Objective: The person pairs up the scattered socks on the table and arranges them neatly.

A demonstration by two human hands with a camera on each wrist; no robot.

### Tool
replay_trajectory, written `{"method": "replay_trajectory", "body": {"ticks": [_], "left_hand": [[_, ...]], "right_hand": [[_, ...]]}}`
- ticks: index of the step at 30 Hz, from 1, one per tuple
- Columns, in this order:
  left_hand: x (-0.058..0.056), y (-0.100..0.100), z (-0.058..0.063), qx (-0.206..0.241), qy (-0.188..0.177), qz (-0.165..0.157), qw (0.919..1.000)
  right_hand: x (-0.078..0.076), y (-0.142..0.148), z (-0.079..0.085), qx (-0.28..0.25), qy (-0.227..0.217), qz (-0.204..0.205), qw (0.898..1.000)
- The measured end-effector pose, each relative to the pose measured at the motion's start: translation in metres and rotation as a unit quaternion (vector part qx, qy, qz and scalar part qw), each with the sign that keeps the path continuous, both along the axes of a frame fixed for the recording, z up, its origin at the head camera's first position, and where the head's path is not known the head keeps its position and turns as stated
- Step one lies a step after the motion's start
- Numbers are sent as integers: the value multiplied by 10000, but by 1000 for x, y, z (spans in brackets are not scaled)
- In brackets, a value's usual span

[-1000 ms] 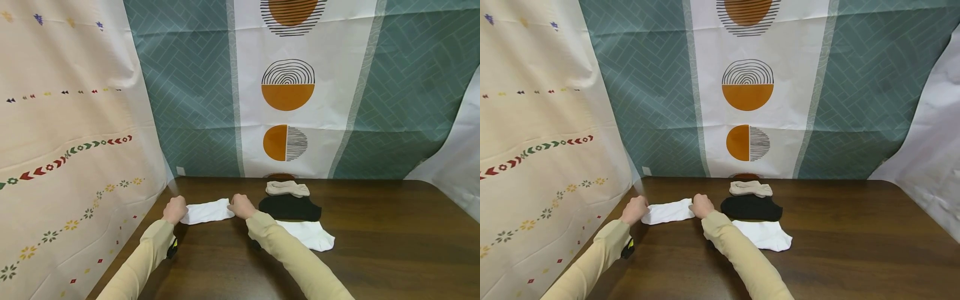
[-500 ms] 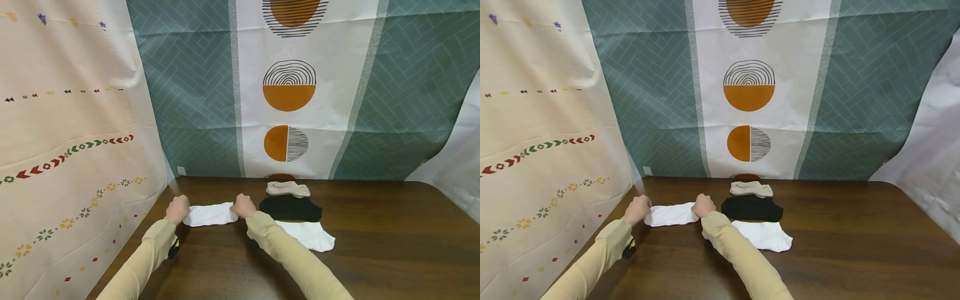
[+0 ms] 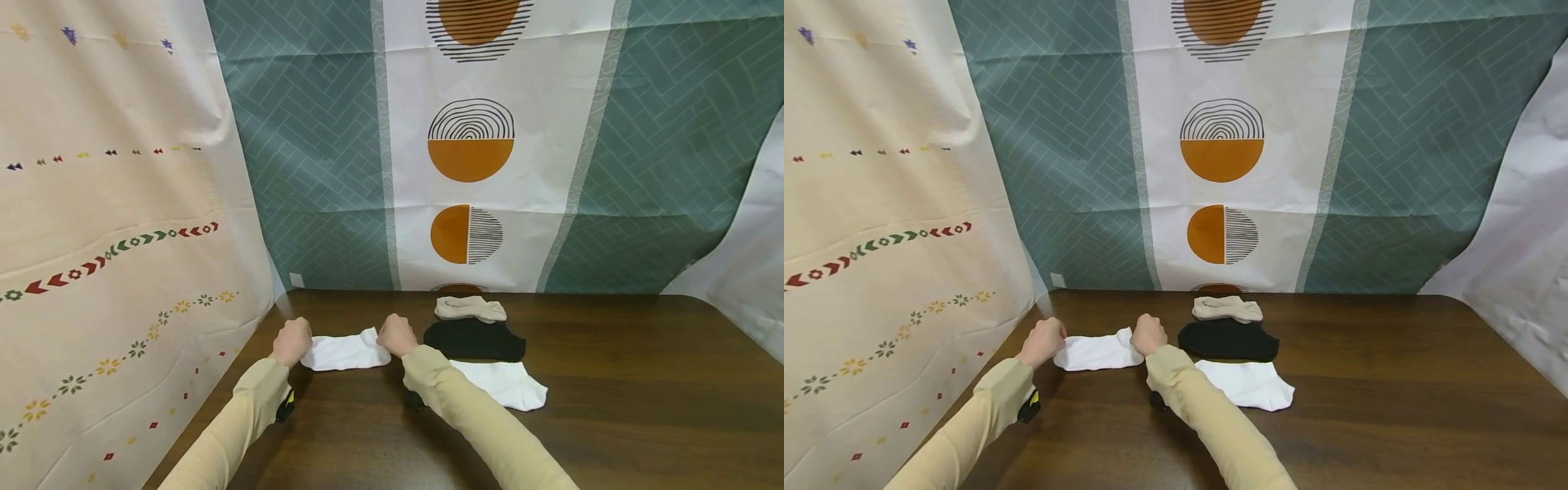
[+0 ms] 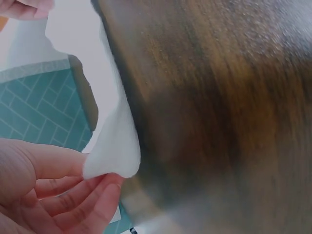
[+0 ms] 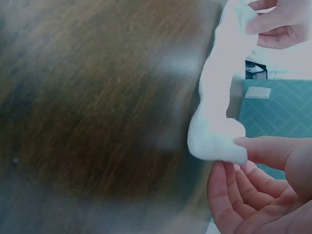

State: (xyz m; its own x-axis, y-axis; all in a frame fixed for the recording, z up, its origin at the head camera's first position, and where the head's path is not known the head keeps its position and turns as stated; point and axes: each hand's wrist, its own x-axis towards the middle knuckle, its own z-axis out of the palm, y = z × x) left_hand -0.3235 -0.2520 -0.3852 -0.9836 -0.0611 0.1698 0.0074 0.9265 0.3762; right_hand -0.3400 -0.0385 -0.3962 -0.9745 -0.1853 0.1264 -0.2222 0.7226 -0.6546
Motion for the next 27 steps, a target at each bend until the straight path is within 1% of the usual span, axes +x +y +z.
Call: {"method": "replay_trajectory", "body": {"ticks": [4, 13, 22, 27], "left_hand": [[1, 0, 2, -7, -8, -61, 10000], [1, 4, 9, -27, 44, -149, 9999], [4, 12, 14, -60, 193, -395, 9990], [2, 19, 15, -134, 267, -481, 9984]], "right_hand": [[1, 2, 3, 13, 124, 81, 9999], [8, 5, 15, 52, 46, 108, 9999], [6, 13, 23, 145, -50, 53, 9999], [7, 20, 25, 179, -108, -14, 9998]]}}
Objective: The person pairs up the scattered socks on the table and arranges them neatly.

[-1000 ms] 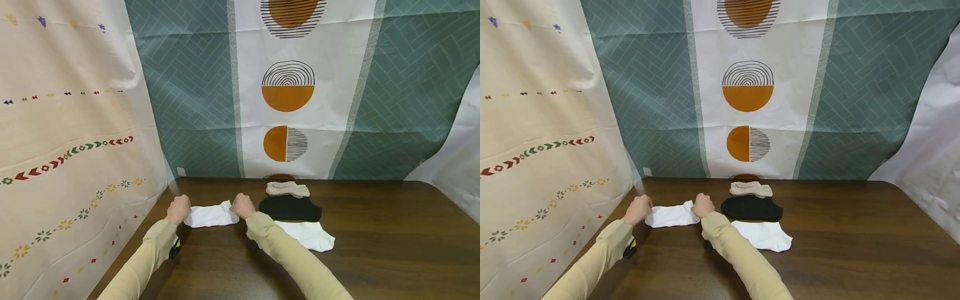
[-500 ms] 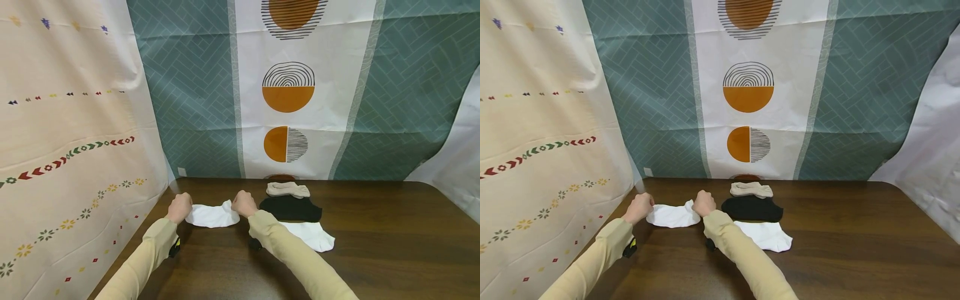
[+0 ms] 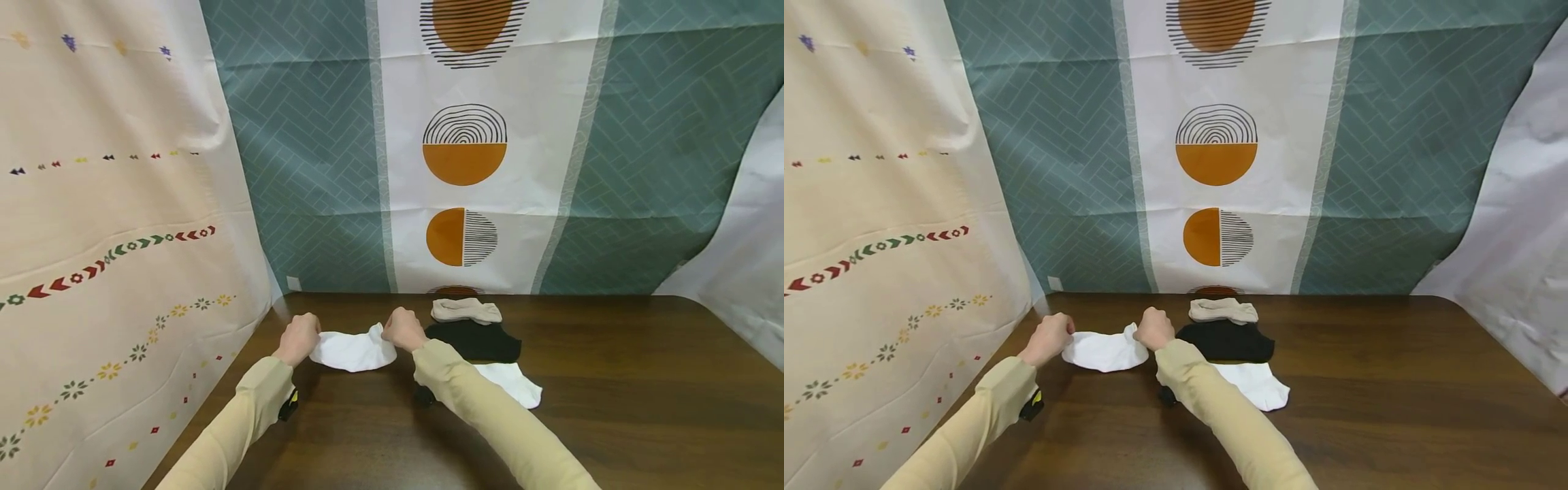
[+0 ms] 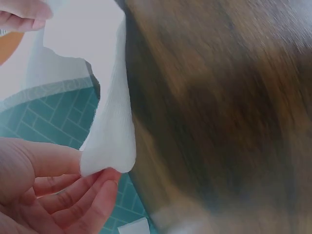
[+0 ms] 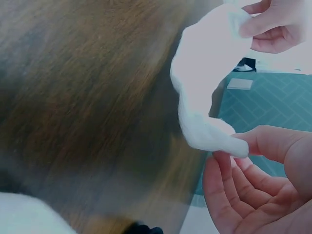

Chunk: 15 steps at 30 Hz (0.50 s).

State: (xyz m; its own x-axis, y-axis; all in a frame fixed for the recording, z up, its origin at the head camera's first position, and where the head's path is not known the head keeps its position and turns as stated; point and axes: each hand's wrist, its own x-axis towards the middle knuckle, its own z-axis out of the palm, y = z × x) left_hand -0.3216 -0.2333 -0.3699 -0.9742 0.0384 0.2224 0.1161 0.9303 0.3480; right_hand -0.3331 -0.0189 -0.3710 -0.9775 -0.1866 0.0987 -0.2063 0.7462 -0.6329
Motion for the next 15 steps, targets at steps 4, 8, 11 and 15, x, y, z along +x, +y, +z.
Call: {"method": "replay_trajectory", "body": {"ticks": [4, 8, 11, 15], "left_hand": [[-2, 5, 0, -19, 50, -60, 10000], [-2, 11, 2, -27, 91, -130, 9999], [-1, 15, 4, -19, 98, -161, 9998], [0, 20, 6, 29, 81, -189, 9998]], "right_hand": [[2, 6, 0, -63, 50, 77, 9999], [1, 13, -1, -83, 154, 155, 9997], [0, 19, 0, -95, 191, 152, 9997], [0, 25, 3, -119, 243, 191, 9995]]}}
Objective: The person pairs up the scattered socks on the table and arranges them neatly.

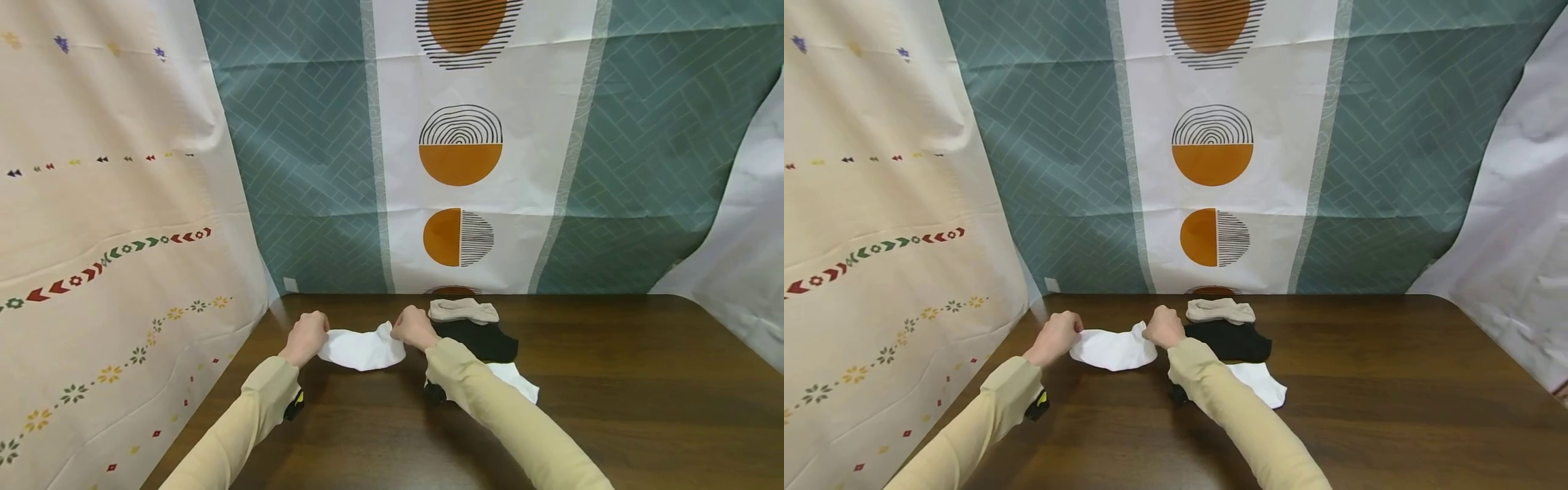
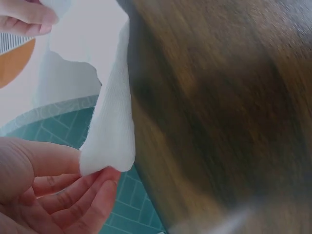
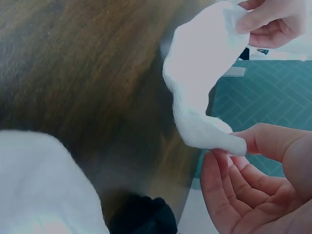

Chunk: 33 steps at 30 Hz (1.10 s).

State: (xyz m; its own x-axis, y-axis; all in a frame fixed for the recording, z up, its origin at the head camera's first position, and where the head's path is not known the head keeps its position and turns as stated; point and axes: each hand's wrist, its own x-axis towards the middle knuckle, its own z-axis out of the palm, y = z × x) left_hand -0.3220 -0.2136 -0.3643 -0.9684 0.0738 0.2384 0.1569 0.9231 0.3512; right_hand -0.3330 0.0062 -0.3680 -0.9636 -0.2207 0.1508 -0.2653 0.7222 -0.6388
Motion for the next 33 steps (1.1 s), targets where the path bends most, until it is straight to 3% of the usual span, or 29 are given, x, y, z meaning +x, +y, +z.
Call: {"method": "replay_trajectory", "body": {"ticks": [15, 33], "left_hand": [[6, 21, 6, 56, 161, -325, 9993], [7, 47, 13, 150, 244, -655, 9974]], "right_hand": [[8, 17, 10, -442, -544, 53, 9975], [9, 50, 17, -619, -756, 64, 9952]]}}
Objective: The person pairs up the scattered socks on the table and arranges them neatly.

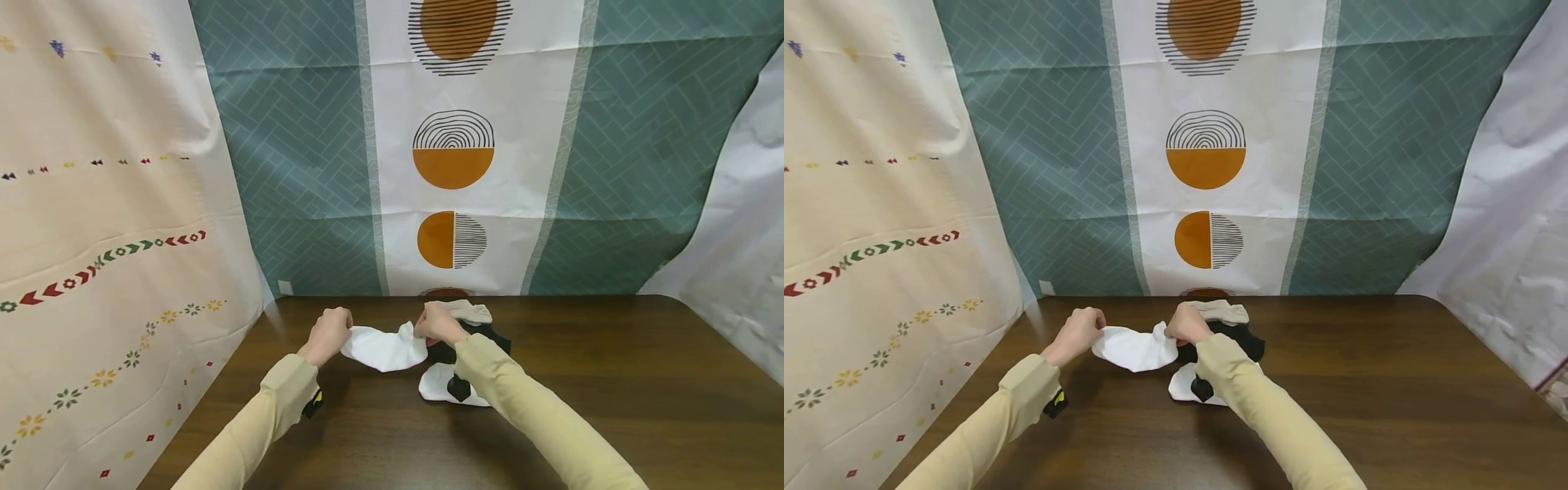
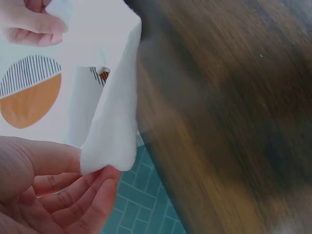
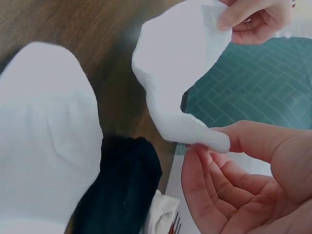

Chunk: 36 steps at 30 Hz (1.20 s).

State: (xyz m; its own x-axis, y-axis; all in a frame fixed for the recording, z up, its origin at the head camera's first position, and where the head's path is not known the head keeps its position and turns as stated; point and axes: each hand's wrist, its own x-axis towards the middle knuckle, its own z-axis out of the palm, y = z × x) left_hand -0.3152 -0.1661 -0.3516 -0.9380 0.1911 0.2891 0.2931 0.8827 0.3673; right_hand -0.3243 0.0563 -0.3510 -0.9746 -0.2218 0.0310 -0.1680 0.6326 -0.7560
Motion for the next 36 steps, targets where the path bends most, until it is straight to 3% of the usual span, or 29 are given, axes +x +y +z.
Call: {"method": "replay_trajectory", "body": {"ticks": [12, 24, 36], "left_hand": [[1, 16, 3, 64, 22, -197, 9998], [4, 39, 6, 94, -36, -376, 9992], [9, 52, 5, 161, 145, -644, 9977]], "right_hand": [[3, 23, 8, -141, -72, -60, 9999], [7, 44, 8, 180, -47, -263, 9995], [15, 70, 13, 192, -142, -364, 9991]]}}
